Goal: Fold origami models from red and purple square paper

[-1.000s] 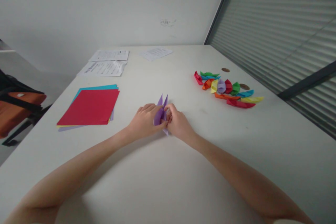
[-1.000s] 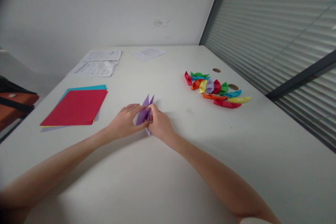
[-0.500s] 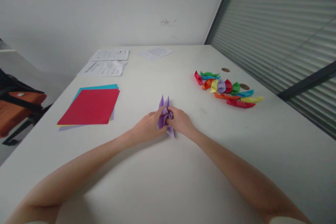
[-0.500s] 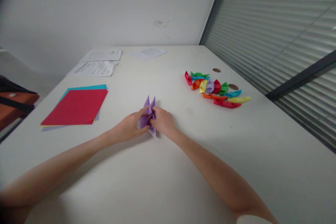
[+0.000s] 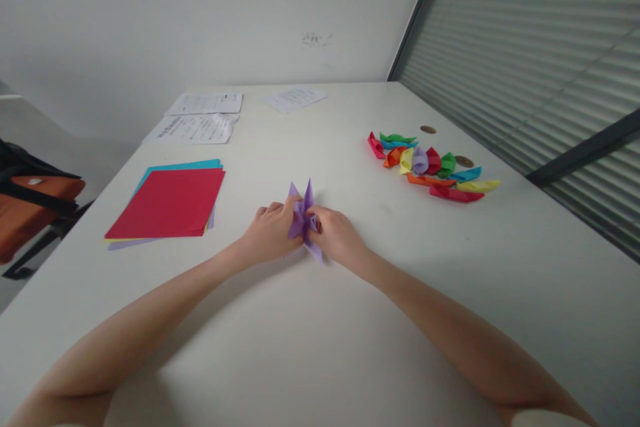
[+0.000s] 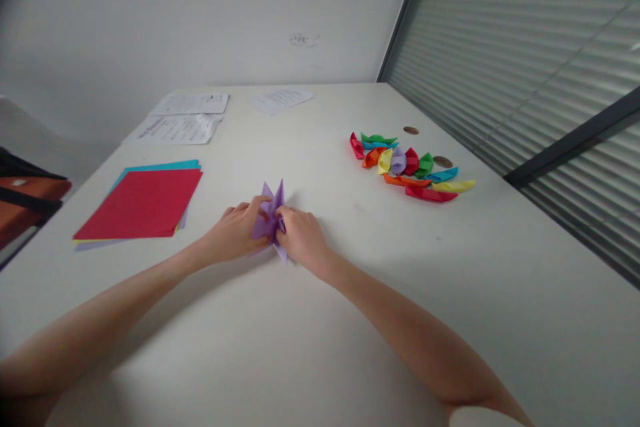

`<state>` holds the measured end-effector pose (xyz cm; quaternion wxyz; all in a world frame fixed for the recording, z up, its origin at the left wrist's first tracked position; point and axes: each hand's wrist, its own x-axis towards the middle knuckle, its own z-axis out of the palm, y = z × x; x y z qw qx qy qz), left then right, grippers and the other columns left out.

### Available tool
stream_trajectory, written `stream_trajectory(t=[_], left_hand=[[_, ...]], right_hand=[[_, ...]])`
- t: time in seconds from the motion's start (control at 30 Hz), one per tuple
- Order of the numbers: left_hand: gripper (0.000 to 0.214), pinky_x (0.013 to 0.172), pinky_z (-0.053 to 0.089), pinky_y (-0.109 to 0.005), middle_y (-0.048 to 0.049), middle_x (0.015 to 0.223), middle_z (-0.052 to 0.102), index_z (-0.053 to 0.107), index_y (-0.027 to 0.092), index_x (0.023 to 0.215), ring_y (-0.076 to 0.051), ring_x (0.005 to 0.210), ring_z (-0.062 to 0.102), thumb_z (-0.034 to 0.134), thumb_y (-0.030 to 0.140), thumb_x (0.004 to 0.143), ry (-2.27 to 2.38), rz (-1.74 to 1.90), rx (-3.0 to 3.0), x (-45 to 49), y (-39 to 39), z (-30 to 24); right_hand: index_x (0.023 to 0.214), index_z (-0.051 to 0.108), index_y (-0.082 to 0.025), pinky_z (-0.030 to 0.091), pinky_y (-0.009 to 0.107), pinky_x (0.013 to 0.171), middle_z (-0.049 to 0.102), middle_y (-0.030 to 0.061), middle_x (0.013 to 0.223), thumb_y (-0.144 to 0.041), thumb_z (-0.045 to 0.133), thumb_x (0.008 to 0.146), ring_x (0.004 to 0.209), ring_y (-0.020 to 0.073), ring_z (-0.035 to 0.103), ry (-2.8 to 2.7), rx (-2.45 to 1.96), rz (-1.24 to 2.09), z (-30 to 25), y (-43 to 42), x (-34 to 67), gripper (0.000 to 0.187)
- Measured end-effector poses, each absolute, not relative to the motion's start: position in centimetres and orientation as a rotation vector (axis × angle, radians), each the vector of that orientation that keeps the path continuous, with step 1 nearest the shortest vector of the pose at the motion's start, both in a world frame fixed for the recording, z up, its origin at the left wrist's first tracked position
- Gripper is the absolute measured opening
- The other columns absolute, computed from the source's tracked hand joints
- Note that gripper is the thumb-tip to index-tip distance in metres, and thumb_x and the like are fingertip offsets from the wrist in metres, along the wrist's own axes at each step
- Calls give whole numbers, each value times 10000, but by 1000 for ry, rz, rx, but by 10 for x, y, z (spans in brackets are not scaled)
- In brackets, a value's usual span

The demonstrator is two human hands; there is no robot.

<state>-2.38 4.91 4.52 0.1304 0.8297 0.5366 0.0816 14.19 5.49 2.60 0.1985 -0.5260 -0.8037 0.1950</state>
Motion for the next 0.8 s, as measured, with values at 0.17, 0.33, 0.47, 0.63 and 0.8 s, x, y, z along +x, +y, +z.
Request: stream_trajectory(t=[0.17, 0.33, 0.47, 0.63, 0.8], left_hand=[[766, 891, 476, -425, -119, 1127, 662, 223, 198, 1429, -278, 1025, 649, 591, 225, 757, 1440, 271, 2366, -28, 55, 34], [822, 809, 509, -376, -97, 1062, 682, 172, 201, 1470, -241, 896, 674, 577, 182, 755, 1437, 370, 2301, -30, 60, 24], [787, 844, 509, -383, -82, 1044, 688, 164, 202, 1476, -232, 922, 664, 523, 149, 778, 1374, 491, 2283, -27, 57, 18], [750, 846, 510, -396, -109, 1064, 680, 197, 169, 1446, -243, 941, 658, 509, 137, 765, 1343, 518, 2281, -23, 54, 16], [583, 747, 518, -361, -73, 903, 691, 335, 169, 1305, -240, 837, 672, 504, 121, 748, 1392, 531, 2241, -23, 57, 21]], right_hand=[[1007, 657, -195, 435, 254, 719, 732, 60, 973, -145, 579, 804, 835, 177, 667, -2305, -1492, 574, 23, 53, 140, 224], [1008, 664, -215, 438, 276, 715, 737, 66, 969, -228, 557, 847, 861, 206, 681, -2384, -1613, 483, 23, 50, 137, 195], [963, 669, -227, 434, 290, 699, 728, 65, 900, -305, 503, 895, 832, 214, 678, -2437, -1761, 370, 26, 55, 139, 196], [975, 678, -248, 429, 296, 688, 672, 62, 971, -354, 559, 869, 866, 218, 647, -2449, -1767, 338, 28, 61, 145, 192], [932, 690, -214, 429, 355, 748, 594, 108, 1100, -325, 598, 857, 948, 256, 572, -2415, -1678, 68, 20, 54, 140, 163]])
